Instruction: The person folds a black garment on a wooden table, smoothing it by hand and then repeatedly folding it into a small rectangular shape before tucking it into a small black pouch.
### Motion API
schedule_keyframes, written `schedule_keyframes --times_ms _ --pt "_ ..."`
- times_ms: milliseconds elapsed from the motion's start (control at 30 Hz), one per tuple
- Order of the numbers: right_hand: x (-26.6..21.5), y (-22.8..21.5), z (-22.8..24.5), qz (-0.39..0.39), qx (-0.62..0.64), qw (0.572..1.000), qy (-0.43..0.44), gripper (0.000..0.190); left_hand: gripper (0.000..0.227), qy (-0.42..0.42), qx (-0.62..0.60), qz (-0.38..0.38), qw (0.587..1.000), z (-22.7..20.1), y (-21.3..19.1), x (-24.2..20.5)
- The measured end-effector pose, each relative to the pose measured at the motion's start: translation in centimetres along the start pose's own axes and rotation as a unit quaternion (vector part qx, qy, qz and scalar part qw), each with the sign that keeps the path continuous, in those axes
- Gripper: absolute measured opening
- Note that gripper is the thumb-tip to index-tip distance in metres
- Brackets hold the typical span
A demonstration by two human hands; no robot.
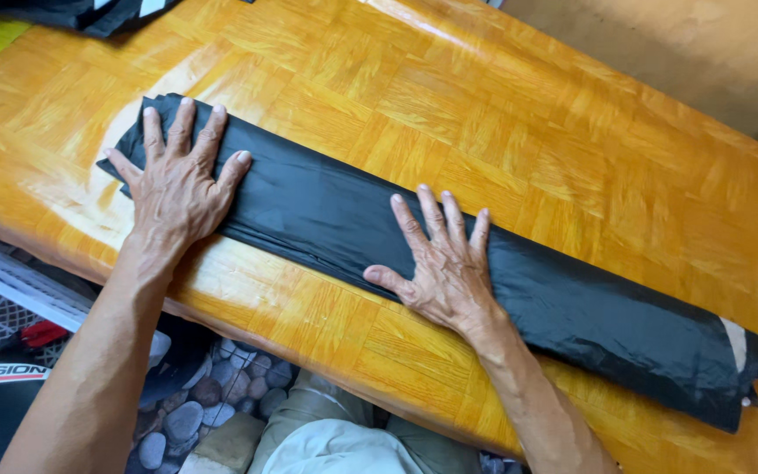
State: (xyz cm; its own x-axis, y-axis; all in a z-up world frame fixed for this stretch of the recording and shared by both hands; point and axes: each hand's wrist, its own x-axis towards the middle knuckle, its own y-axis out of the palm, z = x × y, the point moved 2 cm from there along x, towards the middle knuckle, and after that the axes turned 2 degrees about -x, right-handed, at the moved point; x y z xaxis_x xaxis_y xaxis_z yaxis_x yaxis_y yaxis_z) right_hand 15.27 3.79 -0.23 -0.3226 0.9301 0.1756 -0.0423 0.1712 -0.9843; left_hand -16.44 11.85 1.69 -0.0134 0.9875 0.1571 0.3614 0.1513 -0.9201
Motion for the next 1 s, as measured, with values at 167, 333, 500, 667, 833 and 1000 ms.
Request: schedule_keyframes --times_ms 167,333,500,667,833,1000 --pt "-2.5 -0.2 -2.8 0.012 -0.02 0.999 0.043 0.095 0.071 -0.029 -0.013 0.045 0.998 -0.8 -0.5 -0.3" --pt "-2.4 -0.4 -2.8 -0.012 0.001 0.999 0.044 0.097 0.079 0.0 0.069 0.008 0.998 -1.4 0.6 0.0" --pt "-2.7 -0.5 -2.6 -0.028 0.0 0.998 0.053 0.098 0.072 0.215 0.068 0.058 0.972 -13.3 6.4 -3.1" --pt "-3.6 -1.3 -3.7 -0.06 -0.005 0.997 0.051 0.097 0.072 0.36 0.023 -0.005 0.933 -15.8 9.4 -5.5" --pt "-8.0 -1.9 -9.4 -0.006 -0.021 0.998 0.063 0.094 0.075 0.322 0.027 0.02 0.946 -16.5 8.0 -5.9" --pt "-16.0 -1.7 -19.3 -0.007 -0.056 0.983 0.174 0.088 0.077 0.329 0.03 0.018 0.944 -16.5 8.0 -6.1"
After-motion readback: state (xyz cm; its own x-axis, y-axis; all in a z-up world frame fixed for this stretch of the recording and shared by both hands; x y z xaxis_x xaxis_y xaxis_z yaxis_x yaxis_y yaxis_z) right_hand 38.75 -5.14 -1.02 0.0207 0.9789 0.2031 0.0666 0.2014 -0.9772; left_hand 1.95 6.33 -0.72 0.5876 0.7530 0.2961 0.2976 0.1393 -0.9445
